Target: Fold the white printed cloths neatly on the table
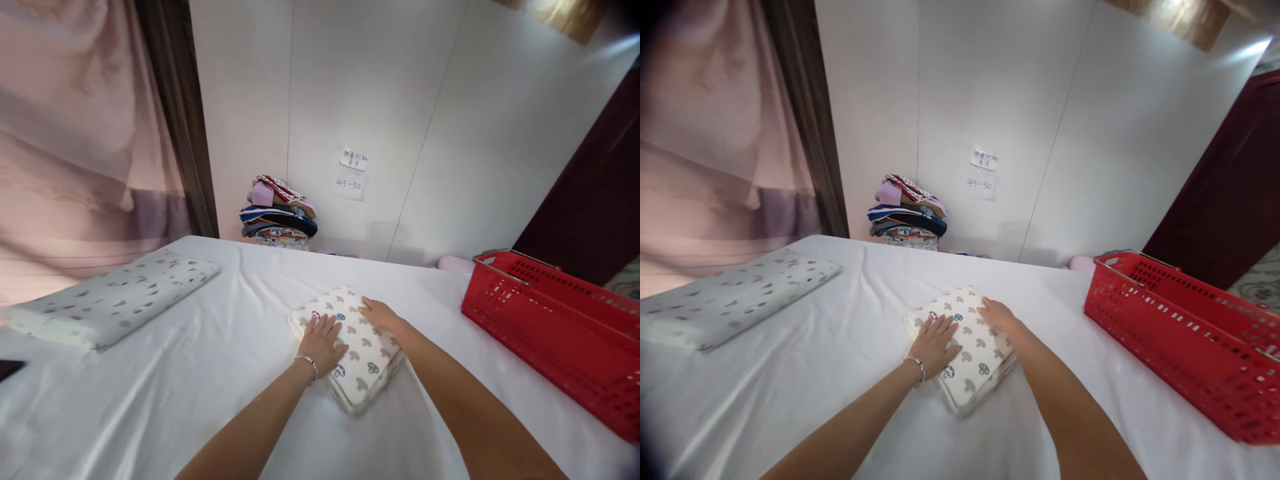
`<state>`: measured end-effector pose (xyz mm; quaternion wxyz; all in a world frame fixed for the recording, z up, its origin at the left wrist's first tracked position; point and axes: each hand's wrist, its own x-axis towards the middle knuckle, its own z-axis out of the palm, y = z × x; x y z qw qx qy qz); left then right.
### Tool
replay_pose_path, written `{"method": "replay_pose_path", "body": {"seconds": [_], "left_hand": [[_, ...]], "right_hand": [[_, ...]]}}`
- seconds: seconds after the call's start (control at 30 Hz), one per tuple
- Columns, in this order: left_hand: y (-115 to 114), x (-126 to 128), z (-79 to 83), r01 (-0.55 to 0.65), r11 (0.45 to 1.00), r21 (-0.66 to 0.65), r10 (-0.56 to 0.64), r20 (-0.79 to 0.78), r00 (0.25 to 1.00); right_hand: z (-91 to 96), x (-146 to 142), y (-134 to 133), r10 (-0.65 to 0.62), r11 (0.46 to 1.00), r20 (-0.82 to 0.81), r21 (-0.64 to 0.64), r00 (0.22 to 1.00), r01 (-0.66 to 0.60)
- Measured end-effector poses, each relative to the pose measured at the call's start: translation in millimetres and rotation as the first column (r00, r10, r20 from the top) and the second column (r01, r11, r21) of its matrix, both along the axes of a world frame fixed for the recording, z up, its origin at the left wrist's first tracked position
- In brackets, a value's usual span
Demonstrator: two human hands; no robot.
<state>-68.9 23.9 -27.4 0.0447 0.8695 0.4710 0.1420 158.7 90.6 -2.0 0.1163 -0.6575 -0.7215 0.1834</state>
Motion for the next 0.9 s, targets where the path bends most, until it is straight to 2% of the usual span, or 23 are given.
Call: {"method": "replay_pose_path", "body": {"seconds": [0.17, 0.3, 0.37, 0.43, 0.53, 0.63, 0.77, 0.9], "left_hand": [[1.7, -0.7, 4.8, 0.006, 1.000, -0.018, -0.005, 0.023, 1.000], [-3.6, 1.3, 12.9, -0.005, 0.999, -0.045, 0.006, 0.033, 0.999], [-16.5, 6.7, 16.0, 0.013, 0.998, -0.062, -0.010, 0.044, 0.999], [-36.9, 14.5, 16.7, 0.085, 0.995, -0.052, -0.082, 0.060, 0.995], [-70.6, 24.7, 12.3, 0.212, 0.977, 0.006, -0.212, 0.067, 0.975], [-90.6, 28.5, 5.4, 0.244, 0.968, 0.062, -0.247, 0.043, 0.968], [-93.8, 28.4, 1.9, 0.234, 0.969, 0.079, -0.237, 0.027, 0.971], [-91.9, 30.1, 7.3, 0.208, 0.974, 0.088, -0.216, 0.100, 0.971]], "right_hand": [[-3.3, 40.1, -45.7, -0.095, 0.995, -0.039, -0.005, 0.995, 0.095], [-2.5, 52.7, -65.3, -0.139, 0.990, -0.104, -0.040, 0.985, 0.136], [-1.8, 53.7, -67.4, -0.166, 0.986, -0.136, -0.054, 0.977, 0.160], [-1.2, 53.9, -66.5, -0.191, 0.981, -0.170, -0.066, 0.967, 0.182], [-0.3, 56.3, -65.4, -0.228, 0.973, -0.237, -0.098, 0.944, 0.211], [0.2, 61.6, -69.2, -0.264, 0.964, -0.304, -0.110, 0.915, 0.241], [-0.7, 67.4, -78.2, -0.238, 0.971, -0.370, -0.057, 0.898, 0.234], [-1.4, 70.5, -86.5, -0.188, 0.962, -0.370, 0.118, 0.910, 0.247]]}}
